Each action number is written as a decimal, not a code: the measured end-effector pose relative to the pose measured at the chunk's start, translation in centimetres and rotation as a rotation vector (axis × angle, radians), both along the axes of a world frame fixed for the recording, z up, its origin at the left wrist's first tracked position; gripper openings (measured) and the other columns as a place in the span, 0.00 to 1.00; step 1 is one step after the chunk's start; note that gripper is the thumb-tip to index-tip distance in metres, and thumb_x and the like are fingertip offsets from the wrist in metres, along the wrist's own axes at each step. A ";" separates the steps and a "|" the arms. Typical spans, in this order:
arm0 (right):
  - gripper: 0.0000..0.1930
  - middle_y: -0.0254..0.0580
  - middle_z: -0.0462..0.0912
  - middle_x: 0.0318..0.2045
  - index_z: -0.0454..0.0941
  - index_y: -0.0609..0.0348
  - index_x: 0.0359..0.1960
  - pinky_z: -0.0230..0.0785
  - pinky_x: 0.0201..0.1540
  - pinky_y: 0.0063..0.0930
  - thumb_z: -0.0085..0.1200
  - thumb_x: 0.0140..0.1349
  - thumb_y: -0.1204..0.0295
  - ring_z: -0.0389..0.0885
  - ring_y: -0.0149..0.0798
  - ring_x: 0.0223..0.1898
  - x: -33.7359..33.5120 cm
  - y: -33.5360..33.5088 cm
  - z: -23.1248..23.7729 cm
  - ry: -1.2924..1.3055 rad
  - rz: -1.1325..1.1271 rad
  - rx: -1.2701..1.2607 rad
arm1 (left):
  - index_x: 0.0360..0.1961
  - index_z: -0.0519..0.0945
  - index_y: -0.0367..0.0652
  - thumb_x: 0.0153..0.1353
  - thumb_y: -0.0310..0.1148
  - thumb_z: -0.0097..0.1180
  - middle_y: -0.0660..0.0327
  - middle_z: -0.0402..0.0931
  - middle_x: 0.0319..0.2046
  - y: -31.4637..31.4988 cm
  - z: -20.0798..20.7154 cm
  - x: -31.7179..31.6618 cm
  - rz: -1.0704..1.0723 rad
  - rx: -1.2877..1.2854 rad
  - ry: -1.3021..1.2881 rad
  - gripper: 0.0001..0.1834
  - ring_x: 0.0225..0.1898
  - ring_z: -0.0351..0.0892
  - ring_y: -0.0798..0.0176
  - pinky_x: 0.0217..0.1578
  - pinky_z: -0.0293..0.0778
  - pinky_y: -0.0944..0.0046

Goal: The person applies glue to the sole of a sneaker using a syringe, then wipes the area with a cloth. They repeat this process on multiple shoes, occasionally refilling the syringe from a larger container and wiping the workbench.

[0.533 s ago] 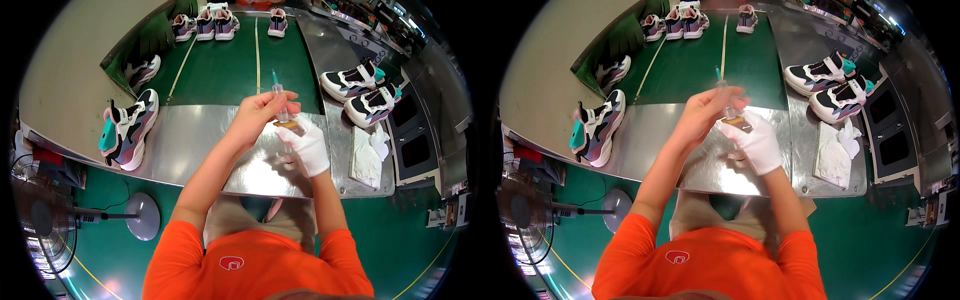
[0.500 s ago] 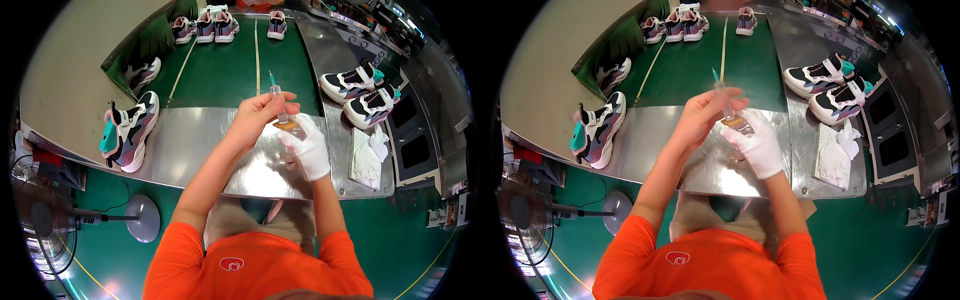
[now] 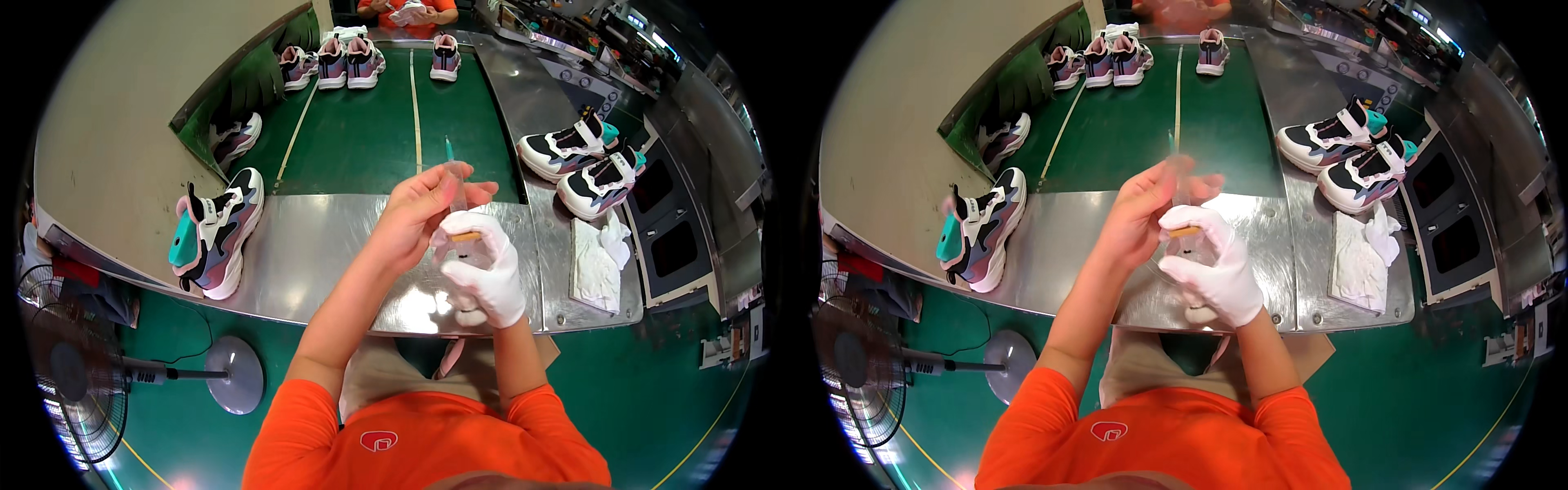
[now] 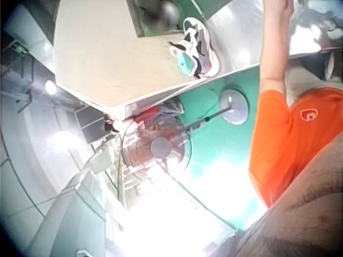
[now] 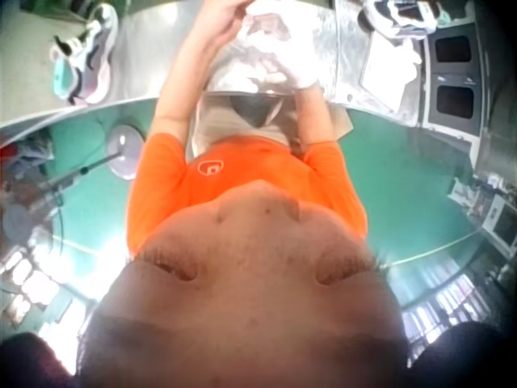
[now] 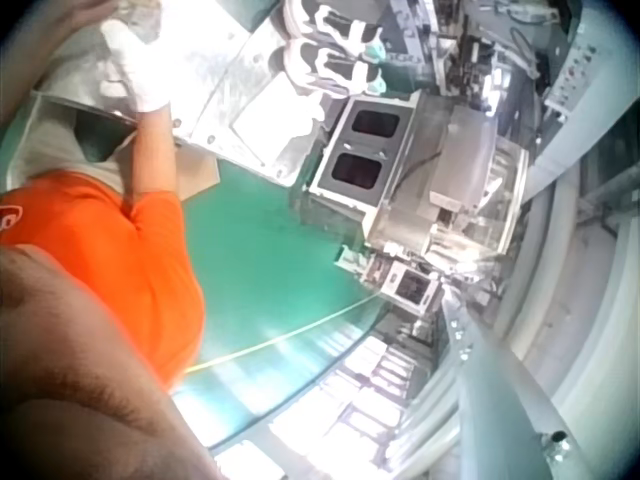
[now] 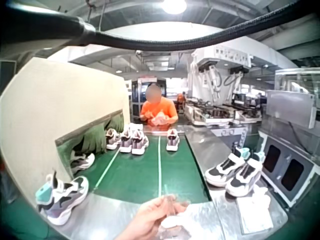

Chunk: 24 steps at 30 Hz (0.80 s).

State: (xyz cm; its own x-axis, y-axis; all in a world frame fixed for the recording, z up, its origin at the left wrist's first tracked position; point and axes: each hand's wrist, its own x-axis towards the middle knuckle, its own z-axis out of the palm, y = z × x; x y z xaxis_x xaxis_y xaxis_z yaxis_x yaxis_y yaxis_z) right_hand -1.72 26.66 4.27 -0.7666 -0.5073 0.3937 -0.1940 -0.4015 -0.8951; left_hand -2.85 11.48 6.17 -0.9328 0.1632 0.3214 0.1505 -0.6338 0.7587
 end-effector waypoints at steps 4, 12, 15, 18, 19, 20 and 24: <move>0.36 0.42 0.73 0.49 0.69 0.59 0.56 0.71 0.46 0.31 0.62 0.38 0.85 0.74 0.38 0.49 -0.1 0.1 0.2 -0.127 0.361 -0.258 | 0.56 0.69 0.35 0.68 0.40 0.52 0.52 0.79 0.38 -0.2 0.1 0.2 -0.031 0.109 -0.038 0.22 0.57 0.74 0.48 0.57 0.72 0.51; 0.68 0.56 0.61 0.61 0.47 0.62 0.69 0.61 0.61 0.43 0.79 0.21 0.63 0.66 0.58 0.58 1.5 0.9 3.1 0.785 -0.037 0.658 | 0.57 0.66 0.29 0.71 0.43 0.43 0.62 0.70 0.26 0.0 0.9 0.9 0.073 0.072 0.039 0.25 0.44 0.76 0.56 0.53 0.68 0.56; 0.56 0.56 0.67 0.51 0.54 0.61 0.65 0.64 0.53 0.44 0.74 0.32 0.61 0.70 0.58 0.50 1.8 -0.6 3.0 0.894 -0.213 0.650 | 0.58 0.66 0.28 0.72 0.44 0.39 0.63 0.68 0.23 0.1 0.8 1.2 0.208 -0.006 0.065 0.27 0.40 0.74 0.59 0.46 0.67 0.62; 0.45 0.53 0.71 0.42 0.60 0.59 0.61 0.66 0.45 0.44 0.68 0.38 0.64 0.72 0.54 0.42 1.5 -2.4 2.4 1.013 -0.377 0.581 | 0.58 0.67 0.27 0.72 0.44 0.35 0.63 0.68 0.22 -0.4 0.6 1.1 0.231 -0.038 0.157 0.28 0.40 0.73 0.60 0.42 0.67 0.64; 0.41 0.51 0.71 0.39 0.62 0.58 0.59 0.66 0.42 0.44 0.66 0.40 0.65 0.72 0.53 0.39 1.4 -2.8 2.2 1.058 -0.435 0.555 | 0.58 0.67 0.27 0.72 0.44 0.35 0.63 0.68 0.22 -0.6 0.5 1.1 0.227 -0.035 0.161 0.28 0.40 0.73 0.60 0.42 0.67 0.64; 0.39 0.51 0.71 0.37 0.63 0.57 0.58 0.66 0.40 0.44 0.65 0.40 0.67 0.72 0.52 0.38 1.3 -3.0 2.1 1.053 -0.434 0.564 | 0.58 0.68 0.27 0.71 0.44 0.34 0.63 0.68 0.22 -0.7 0.4 1.1 0.224 -0.032 0.164 0.29 0.40 0.73 0.60 0.41 0.67 0.64; 0.33 0.49 0.71 0.33 0.67 0.55 0.53 0.65 0.35 0.45 0.62 0.41 0.70 0.72 0.51 0.33 0.9 -3.0 2.5 1.085 -0.406 0.586 | 0.60 0.67 0.28 0.71 0.46 0.33 0.56 0.77 0.31 -0.8 0.1 0.9 0.207 0.028 0.161 0.30 0.43 0.75 0.58 0.44 0.69 0.63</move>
